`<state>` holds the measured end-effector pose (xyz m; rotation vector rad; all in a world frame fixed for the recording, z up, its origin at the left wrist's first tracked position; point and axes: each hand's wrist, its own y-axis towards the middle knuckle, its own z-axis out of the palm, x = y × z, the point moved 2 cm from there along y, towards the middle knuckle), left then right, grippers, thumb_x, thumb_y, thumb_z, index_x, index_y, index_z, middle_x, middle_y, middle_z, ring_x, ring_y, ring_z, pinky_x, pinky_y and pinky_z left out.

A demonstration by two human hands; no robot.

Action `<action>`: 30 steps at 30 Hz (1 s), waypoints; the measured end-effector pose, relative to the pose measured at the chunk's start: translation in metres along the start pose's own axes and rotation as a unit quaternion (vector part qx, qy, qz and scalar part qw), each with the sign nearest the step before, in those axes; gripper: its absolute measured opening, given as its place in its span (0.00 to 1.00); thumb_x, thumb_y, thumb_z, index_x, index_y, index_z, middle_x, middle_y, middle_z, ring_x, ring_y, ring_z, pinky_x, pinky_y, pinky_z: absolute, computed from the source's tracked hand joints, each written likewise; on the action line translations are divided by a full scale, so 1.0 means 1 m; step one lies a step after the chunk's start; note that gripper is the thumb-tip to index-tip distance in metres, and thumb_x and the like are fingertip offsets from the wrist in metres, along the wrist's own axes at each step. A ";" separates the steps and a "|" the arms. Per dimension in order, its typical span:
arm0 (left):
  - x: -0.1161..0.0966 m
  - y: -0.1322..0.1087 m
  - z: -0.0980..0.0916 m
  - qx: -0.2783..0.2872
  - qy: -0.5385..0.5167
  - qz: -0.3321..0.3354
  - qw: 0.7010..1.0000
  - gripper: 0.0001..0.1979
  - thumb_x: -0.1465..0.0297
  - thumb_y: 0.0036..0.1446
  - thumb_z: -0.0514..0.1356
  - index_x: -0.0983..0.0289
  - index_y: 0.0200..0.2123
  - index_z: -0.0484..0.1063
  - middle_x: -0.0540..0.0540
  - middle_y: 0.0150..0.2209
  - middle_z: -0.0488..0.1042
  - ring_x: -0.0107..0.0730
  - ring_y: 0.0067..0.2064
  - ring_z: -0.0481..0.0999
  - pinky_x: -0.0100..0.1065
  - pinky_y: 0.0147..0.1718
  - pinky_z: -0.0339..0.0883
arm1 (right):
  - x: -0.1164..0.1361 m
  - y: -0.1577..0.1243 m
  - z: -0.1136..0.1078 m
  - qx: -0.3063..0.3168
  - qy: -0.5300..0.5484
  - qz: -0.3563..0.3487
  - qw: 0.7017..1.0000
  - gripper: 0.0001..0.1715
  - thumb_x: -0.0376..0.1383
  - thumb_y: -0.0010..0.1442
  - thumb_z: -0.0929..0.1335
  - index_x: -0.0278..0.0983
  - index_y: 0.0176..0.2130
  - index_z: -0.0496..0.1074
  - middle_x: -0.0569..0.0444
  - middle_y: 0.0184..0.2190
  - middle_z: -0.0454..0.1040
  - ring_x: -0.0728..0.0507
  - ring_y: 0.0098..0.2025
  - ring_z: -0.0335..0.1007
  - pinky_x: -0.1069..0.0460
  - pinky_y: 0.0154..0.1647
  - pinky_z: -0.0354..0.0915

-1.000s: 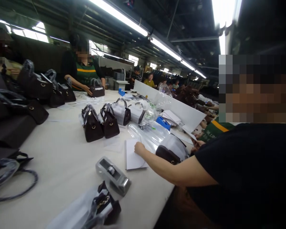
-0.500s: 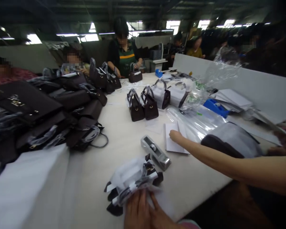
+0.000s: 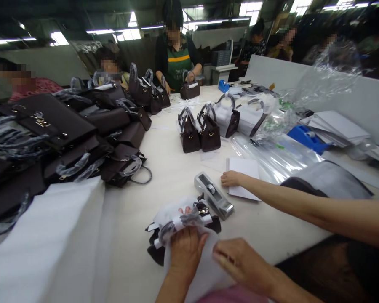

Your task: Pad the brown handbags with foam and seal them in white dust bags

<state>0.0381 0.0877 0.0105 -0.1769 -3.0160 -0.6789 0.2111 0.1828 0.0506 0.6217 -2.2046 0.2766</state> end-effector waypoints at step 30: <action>0.088 0.102 0.096 0.156 -0.068 0.037 0.985 0.27 0.60 0.62 0.44 0.75 0.55 0.54 0.66 0.43 0.71 0.45 0.43 0.71 0.42 0.40 0.64 | 0.015 -0.033 0.107 -0.010 -0.198 -0.326 0.924 0.11 0.26 0.60 0.59 0.34 0.38 0.68 0.47 0.46 0.71 0.41 0.55 0.59 0.36 0.58 0.52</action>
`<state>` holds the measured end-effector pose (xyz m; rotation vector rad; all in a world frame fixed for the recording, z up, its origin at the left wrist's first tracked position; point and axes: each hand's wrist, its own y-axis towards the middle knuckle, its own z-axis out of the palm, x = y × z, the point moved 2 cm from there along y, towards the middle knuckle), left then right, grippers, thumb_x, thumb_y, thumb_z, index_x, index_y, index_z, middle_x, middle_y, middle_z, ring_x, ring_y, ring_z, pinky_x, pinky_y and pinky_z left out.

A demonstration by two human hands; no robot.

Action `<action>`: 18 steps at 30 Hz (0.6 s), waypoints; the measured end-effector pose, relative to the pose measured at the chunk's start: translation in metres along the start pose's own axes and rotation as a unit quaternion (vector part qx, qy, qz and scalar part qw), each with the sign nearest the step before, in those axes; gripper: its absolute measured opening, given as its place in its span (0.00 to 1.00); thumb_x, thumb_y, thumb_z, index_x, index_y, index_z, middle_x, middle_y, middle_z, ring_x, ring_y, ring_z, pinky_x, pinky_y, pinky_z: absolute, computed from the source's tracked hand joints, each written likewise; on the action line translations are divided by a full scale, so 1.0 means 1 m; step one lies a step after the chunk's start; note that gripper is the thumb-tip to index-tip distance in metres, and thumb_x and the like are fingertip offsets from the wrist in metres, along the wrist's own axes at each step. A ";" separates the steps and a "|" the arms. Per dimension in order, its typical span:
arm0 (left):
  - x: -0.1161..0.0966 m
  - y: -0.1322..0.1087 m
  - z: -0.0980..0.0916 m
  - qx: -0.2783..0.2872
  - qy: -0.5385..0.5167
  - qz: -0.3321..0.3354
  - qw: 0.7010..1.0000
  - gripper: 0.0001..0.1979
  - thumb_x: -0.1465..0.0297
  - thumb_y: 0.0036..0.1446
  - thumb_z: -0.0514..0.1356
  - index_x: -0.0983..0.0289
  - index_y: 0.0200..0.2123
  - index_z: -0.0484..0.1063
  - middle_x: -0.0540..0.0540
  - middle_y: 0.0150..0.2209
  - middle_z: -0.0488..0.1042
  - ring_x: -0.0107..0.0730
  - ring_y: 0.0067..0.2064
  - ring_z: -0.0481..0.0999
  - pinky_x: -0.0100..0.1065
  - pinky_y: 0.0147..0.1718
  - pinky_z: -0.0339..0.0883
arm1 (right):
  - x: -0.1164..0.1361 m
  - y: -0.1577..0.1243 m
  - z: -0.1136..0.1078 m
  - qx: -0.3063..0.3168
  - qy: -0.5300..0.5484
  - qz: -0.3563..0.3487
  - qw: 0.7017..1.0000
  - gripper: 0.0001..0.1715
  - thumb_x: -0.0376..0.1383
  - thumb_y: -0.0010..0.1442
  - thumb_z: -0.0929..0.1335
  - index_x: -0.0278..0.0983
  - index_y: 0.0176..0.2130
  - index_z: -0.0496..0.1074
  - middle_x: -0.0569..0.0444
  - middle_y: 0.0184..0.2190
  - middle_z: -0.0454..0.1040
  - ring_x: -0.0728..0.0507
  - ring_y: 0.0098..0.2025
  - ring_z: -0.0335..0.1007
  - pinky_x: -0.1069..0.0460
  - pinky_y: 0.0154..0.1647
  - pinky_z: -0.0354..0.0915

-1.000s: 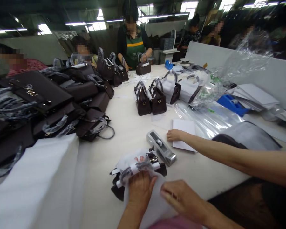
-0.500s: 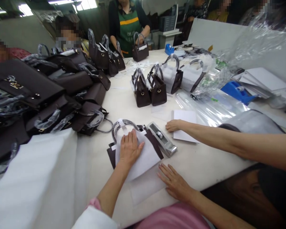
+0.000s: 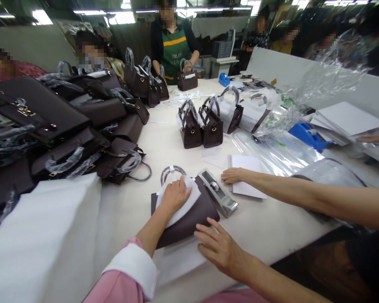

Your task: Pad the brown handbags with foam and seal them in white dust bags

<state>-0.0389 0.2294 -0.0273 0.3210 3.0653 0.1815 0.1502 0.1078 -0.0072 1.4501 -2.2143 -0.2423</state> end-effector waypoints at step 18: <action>-0.035 -0.149 -0.042 0.101 -0.117 0.181 0.971 0.34 0.54 0.59 0.47 0.62 0.63 0.39 0.60 0.64 0.44 0.50 0.64 0.41 0.58 0.58 0.42 | 0.026 0.016 -0.028 0.049 0.084 -0.008 0.995 0.12 0.26 0.61 0.58 0.35 0.36 0.68 0.56 0.24 0.70 0.50 0.28 0.65 0.44 0.54 0.56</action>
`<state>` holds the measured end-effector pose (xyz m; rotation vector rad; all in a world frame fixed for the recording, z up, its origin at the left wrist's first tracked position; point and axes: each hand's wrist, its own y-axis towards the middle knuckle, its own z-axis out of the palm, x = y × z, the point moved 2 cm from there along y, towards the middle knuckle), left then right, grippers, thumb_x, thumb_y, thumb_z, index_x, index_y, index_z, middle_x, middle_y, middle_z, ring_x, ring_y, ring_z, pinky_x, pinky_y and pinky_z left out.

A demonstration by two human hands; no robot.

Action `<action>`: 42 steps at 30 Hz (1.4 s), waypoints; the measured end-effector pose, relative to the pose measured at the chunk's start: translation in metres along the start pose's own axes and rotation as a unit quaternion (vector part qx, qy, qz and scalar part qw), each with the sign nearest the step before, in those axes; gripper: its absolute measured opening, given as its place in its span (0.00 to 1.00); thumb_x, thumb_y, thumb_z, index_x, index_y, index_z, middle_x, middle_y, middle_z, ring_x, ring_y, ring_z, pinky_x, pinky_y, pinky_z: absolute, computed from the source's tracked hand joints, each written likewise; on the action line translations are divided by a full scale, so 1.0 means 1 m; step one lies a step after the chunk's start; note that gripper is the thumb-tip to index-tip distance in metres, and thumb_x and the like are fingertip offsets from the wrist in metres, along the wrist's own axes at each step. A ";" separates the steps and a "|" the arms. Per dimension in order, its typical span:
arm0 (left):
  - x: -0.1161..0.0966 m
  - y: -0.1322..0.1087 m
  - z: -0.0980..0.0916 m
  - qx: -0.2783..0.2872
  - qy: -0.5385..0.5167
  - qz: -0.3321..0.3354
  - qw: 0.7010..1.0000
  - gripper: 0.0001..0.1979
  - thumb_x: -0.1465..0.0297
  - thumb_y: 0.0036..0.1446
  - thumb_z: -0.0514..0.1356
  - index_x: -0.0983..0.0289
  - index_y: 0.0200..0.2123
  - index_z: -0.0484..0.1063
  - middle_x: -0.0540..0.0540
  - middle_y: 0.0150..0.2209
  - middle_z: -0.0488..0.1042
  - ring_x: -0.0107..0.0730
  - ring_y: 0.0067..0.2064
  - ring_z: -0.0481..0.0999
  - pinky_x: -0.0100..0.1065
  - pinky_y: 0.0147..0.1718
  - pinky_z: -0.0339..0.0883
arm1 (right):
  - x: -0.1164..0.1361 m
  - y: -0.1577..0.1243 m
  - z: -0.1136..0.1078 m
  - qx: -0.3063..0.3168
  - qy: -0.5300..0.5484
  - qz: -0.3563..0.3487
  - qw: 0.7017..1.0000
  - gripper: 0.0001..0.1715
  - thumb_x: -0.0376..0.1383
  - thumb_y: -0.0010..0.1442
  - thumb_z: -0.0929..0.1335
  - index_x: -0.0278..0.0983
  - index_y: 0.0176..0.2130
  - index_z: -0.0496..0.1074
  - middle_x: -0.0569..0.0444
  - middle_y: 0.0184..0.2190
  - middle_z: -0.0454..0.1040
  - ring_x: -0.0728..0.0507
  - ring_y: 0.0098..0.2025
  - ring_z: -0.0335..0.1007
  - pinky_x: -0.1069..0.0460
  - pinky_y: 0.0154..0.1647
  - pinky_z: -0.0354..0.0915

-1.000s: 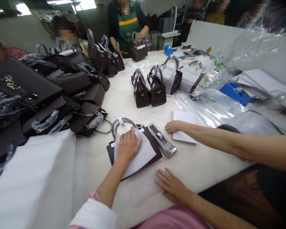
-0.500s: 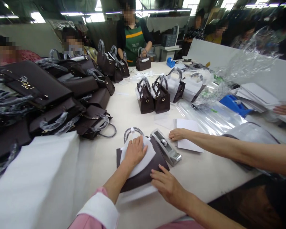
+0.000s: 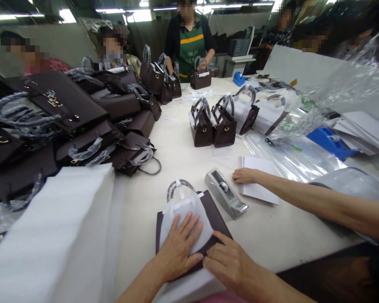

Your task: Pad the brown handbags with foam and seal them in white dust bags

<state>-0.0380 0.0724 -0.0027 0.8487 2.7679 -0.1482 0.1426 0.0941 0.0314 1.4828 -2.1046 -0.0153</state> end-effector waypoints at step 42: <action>-0.022 0.001 0.006 0.040 -0.232 -0.184 0.954 0.35 0.75 0.42 0.67 0.59 0.55 0.61 0.58 0.58 0.60 0.43 0.60 0.57 0.48 0.58 0.54 | -0.052 -0.038 0.011 -0.158 -0.036 0.158 0.974 0.31 0.46 0.56 0.67 0.31 0.52 0.59 0.37 0.51 0.62 0.35 0.54 0.58 0.37 0.51 0.61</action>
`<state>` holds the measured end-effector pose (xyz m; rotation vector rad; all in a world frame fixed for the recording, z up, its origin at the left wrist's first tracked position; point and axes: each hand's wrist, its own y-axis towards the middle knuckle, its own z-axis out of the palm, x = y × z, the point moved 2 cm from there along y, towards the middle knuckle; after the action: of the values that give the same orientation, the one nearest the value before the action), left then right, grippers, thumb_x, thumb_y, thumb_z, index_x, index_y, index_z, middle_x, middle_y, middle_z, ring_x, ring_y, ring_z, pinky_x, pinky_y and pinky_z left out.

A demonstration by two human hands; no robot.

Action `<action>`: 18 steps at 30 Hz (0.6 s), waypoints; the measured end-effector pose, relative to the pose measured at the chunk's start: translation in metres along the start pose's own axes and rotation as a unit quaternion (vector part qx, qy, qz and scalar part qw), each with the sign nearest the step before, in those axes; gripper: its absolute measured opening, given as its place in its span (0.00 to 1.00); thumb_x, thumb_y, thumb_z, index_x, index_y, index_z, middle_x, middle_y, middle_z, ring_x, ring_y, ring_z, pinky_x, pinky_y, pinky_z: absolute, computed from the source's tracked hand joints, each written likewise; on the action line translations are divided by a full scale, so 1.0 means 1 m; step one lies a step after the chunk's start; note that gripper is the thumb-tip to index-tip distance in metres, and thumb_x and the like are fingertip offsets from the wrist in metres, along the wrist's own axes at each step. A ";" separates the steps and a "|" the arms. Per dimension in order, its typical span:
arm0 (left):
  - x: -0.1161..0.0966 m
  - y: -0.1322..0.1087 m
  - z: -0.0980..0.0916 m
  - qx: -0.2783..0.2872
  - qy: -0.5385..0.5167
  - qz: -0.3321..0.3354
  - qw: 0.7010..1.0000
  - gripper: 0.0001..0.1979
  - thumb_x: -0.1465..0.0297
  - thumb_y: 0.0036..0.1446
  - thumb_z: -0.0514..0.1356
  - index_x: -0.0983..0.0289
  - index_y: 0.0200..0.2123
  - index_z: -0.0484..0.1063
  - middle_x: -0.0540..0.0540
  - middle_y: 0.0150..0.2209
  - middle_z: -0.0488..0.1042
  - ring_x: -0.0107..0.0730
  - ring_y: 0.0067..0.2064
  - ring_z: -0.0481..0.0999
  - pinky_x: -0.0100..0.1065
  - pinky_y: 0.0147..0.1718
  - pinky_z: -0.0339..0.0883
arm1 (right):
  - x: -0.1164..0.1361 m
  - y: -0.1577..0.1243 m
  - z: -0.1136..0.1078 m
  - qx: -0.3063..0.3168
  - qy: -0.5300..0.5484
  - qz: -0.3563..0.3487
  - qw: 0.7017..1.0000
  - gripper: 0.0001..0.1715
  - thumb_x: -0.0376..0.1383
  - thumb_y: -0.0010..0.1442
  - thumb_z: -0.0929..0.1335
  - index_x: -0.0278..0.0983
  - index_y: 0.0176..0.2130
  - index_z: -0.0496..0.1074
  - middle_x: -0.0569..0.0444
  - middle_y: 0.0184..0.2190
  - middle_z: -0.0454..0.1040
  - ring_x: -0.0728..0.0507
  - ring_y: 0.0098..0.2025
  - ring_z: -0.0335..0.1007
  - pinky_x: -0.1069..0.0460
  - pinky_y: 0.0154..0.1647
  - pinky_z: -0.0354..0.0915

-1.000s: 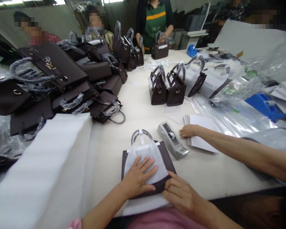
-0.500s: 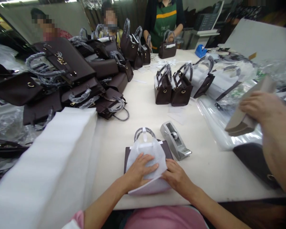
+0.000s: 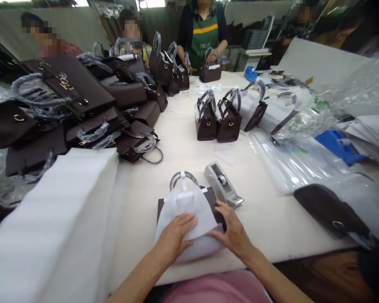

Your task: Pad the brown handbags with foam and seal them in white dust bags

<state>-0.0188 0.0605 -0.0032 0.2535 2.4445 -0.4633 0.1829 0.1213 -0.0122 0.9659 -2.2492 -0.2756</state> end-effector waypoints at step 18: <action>-0.039 -0.053 0.064 -0.346 0.284 0.155 0.881 0.13 0.72 0.59 0.48 0.62 0.42 0.71 0.52 0.44 0.75 0.34 0.48 0.70 0.38 0.51 0.58 | 0.031 -0.003 0.030 0.032 -0.044 -0.127 0.990 0.16 0.30 0.64 0.58 0.33 0.49 0.67 0.46 0.40 0.73 0.43 0.47 0.66 0.46 0.45 0.61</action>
<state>0.0319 -0.0156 -0.0123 0.5091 2.8571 0.7268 0.1490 0.0956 -0.0210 1.3001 -2.2236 -0.3660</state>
